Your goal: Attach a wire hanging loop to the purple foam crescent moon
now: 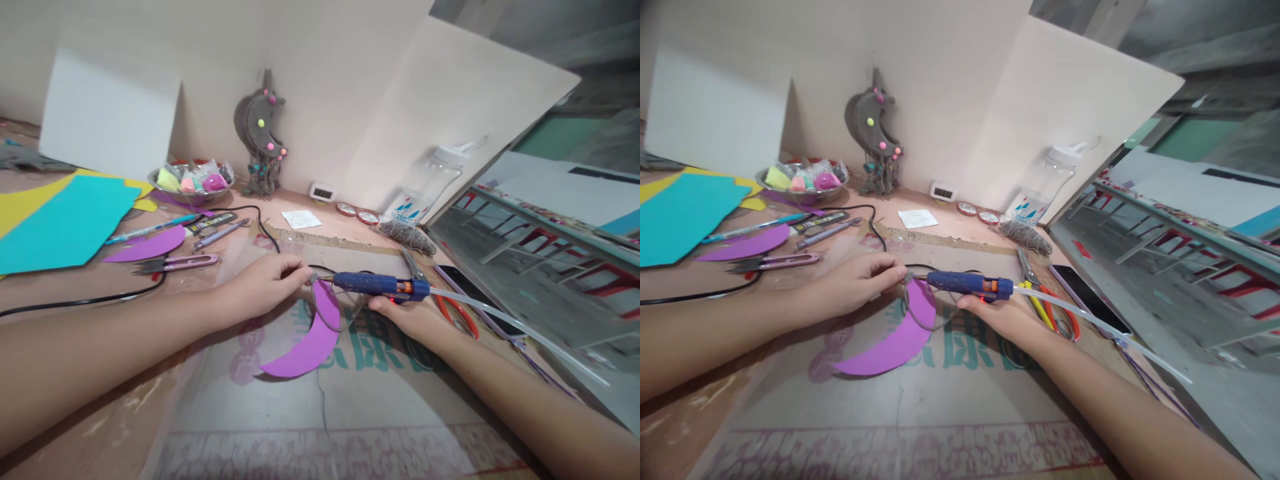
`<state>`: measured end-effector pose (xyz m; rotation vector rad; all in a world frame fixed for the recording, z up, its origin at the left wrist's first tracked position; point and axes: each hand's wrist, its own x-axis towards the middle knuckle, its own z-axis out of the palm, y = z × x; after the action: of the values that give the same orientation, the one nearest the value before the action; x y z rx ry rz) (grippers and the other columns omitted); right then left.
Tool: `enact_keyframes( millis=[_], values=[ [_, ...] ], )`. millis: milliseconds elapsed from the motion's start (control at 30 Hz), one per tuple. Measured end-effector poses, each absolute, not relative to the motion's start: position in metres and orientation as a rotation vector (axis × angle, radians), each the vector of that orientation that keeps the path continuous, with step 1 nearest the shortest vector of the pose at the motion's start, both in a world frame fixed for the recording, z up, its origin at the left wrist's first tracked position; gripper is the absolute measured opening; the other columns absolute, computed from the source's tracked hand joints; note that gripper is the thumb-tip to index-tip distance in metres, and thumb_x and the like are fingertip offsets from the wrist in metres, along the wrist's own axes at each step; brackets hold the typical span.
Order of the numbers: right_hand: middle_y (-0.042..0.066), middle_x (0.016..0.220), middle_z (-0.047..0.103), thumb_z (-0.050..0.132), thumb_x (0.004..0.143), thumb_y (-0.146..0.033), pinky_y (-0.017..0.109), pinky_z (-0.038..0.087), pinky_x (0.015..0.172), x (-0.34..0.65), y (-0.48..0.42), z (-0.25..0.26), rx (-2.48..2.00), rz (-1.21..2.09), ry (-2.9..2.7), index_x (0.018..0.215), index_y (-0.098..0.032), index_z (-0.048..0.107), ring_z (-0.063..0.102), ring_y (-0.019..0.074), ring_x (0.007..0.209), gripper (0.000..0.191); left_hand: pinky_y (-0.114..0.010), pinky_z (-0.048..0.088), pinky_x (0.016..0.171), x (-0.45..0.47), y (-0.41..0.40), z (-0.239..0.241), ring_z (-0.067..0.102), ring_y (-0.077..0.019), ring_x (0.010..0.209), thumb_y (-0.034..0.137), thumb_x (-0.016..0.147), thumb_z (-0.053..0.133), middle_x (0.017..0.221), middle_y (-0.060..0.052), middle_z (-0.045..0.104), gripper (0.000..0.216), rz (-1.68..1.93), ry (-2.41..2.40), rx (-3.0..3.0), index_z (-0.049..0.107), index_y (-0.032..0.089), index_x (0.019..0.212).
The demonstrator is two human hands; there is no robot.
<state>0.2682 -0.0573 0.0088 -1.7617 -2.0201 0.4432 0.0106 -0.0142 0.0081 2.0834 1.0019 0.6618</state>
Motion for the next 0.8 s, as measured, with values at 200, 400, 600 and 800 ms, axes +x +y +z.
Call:
enact_keyframes(
  millis=[200, 400, 600, 800],
  values=[
    [0.002, 0.084, 0.073, 0.055, 0.071, -0.055, 0.038, 0.055, 0.075, 0.2649, -0.0578, 0.0120, -1.833, 0.440, -1.991, 0.081, -0.023, 0.069, 0.067, 0.0270, 0.084, 0.036, -0.024, 0.030, 0.055, 0.0107, -0.0131, 0.0066, 0.042, -0.0120, 0.058, 0.034, 0.087, 0.037, 0.061, 0.004, 0.042, 0.029, 0.650, 0.995, 2.086, 0.041, 0.018, 0.063],
    [0.002, 0.087, 0.073, 0.056, 0.072, -0.049, 0.038, 0.054, 0.079, 0.2640, -0.0562, 0.0137, -1.755, 0.406, -1.991, 0.083, -0.024, 0.070, 0.067, 0.0273, 0.086, 0.030, -0.024, 0.030, 0.054, 0.0111, -0.0146, 0.0080, 0.043, -0.0117, 0.057, 0.033, 0.087, 0.037, 0.060, 0.003, 0.043, 0.029, 0.661, 0.993, 2.105, 0.042, 0.018, 0.062],
    [0.000, 0.082, 0.072, 0.055, 0.073, -0.049, 0.035, 0.055, 0.073, 0.2711, -0.0558, 0.0099, -1.730, 0.394, -1.995, 0.080, -0.024, 0.068, 0.066, 0.0241, 0.078, 0.030, -0.024, 0.030, 0.054, 0.0110, -0.0150, 0.0074, 0.044, -0.0121, 0.057, 0.032, 0.086, 0.038, 0.059, 0.003, 0.044, 0.029, 0.683, 0.994, 2.097, 0.043, 0.018, 0.062],
    [-0.001, 0.069, 0.068, 0.054, 0.073, -0.050, 0.030, 0.052, 0.065, 0.2678, -0.0572, 0.0118, -1.669, 0.506, -2.071, 0.076, -0.023, 0.066, 0.063, 0.0199, 0.066, 0.030, -0.024, 0.030, 0.054, 0.0111, -0.0137, 0.0061, 0.044, -0.0117, 0.057, 0.031, 0.086, 0.038, 0.060, 0.004, 0.044, 0.028, 0.687, 0.993, 2.092, 0.043, 0.018, 0.063]
  ],
)
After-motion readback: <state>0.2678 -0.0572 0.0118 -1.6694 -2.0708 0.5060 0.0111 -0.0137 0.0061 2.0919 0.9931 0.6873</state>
